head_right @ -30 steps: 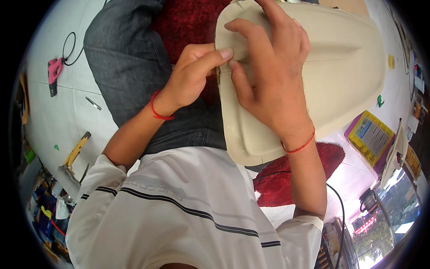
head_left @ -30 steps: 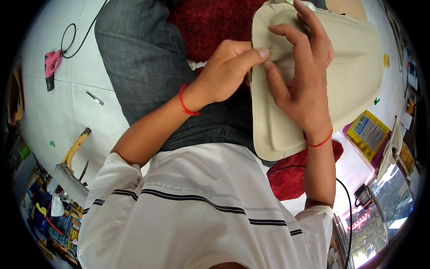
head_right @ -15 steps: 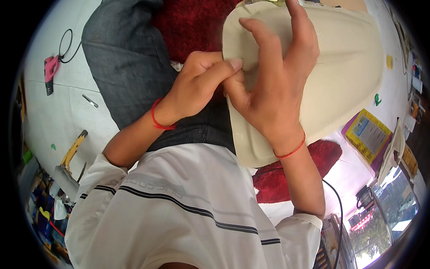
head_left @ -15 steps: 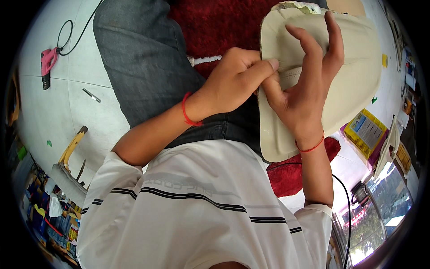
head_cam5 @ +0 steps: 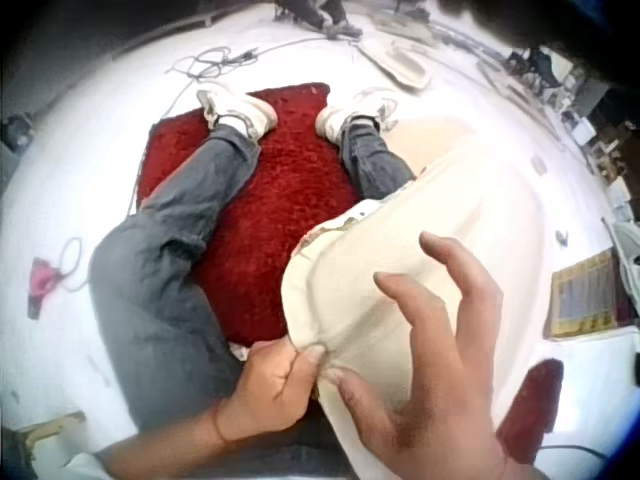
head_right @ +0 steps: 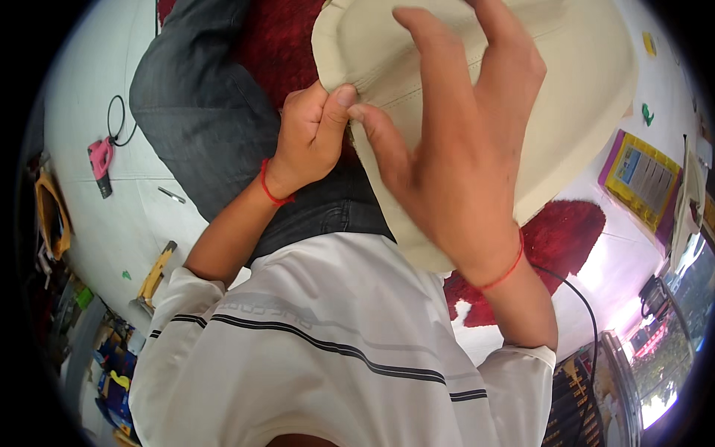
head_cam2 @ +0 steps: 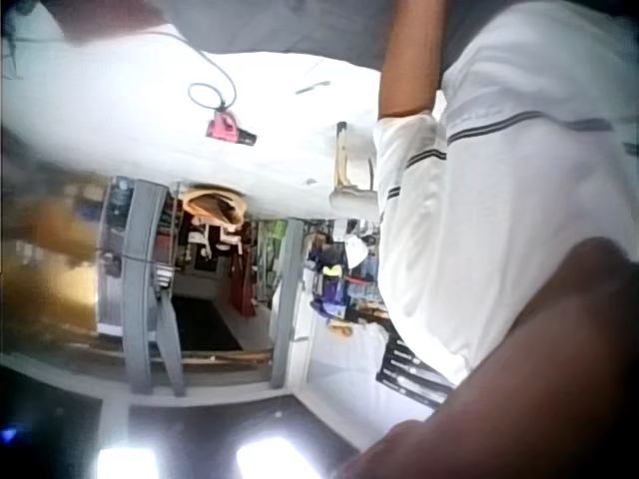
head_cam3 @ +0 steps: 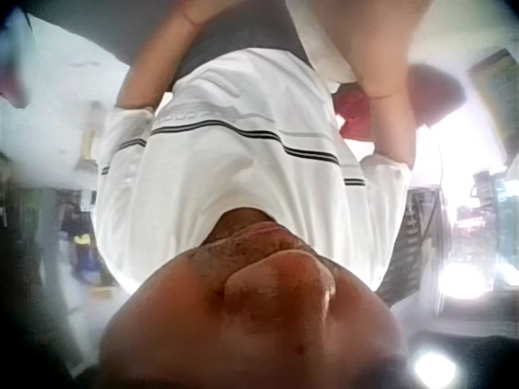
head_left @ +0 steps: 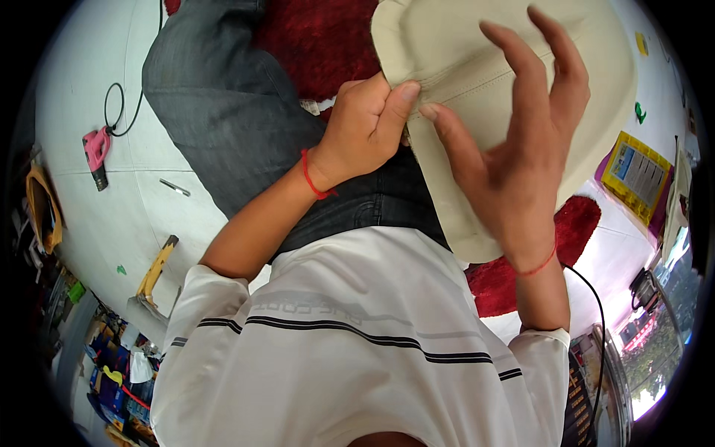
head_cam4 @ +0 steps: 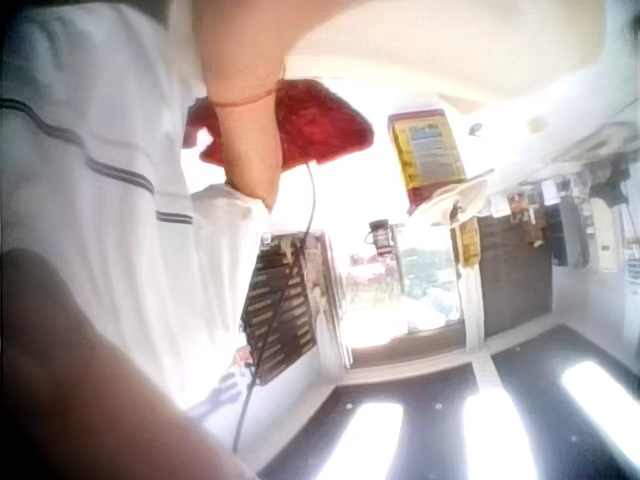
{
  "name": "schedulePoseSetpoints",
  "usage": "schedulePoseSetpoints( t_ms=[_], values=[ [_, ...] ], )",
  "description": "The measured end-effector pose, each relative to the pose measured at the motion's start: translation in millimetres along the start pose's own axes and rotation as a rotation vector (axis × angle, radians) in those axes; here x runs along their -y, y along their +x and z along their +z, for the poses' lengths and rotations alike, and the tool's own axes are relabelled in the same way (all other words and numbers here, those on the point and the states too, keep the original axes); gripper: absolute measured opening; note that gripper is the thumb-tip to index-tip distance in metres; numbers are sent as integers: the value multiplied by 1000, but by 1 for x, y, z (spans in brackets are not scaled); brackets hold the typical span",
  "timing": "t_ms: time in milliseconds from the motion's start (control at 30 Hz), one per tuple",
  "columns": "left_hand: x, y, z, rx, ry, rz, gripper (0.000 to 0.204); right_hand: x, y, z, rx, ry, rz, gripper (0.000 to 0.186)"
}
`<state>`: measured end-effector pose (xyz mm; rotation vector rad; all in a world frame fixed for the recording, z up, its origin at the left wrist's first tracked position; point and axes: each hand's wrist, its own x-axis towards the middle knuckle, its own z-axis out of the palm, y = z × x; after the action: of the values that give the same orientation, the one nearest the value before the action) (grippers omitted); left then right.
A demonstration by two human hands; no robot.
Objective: The person is repairing a beige cap by hand. They manipulate the cap's interior, apply a substance with a brush, and fold and press the edges to secure the repair.
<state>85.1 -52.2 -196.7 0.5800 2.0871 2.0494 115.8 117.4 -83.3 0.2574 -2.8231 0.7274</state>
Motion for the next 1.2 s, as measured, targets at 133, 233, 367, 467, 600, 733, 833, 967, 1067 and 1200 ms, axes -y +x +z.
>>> schedulePoseSetpoints(
  t_ms=[133,233,367,467,600,733,833,967,1067,1200],
  values=[
    [-6,-8,9,-28,-57,-131,31,29,-43,-14,158,261,173,37],
    [-14,-17,17,-16,-100,-177,35,47,-55,-11,204,203,206,26],
    [-16,-25,21,-6,-211,-280,41,48,-57,3,128,147,224,20],
    [-10,-31,14,33,-313,-331,40,51,-57,13,120,144,193,17],
    [-22,-26,20,-37,-344,-304,36,47,-58,16,105,165,166,16],
    [-7,-26,14,-1,-195,-219,25,48,-57,14,106,216,163,15],
    [1,-19,18,-44,-27,-1,18,43,-58,8,97,368,191,14],
    [-4,-21,18,-40,105,-60,15,32,-62,-3,138,442,237,14],
    [0,-21,16,-33,106,-80,16,32,-62,-4,103,380,188,15],
    [4,-20,8,35,31,-62,17,36,-58,10,101,252,121,17]
  ],
)
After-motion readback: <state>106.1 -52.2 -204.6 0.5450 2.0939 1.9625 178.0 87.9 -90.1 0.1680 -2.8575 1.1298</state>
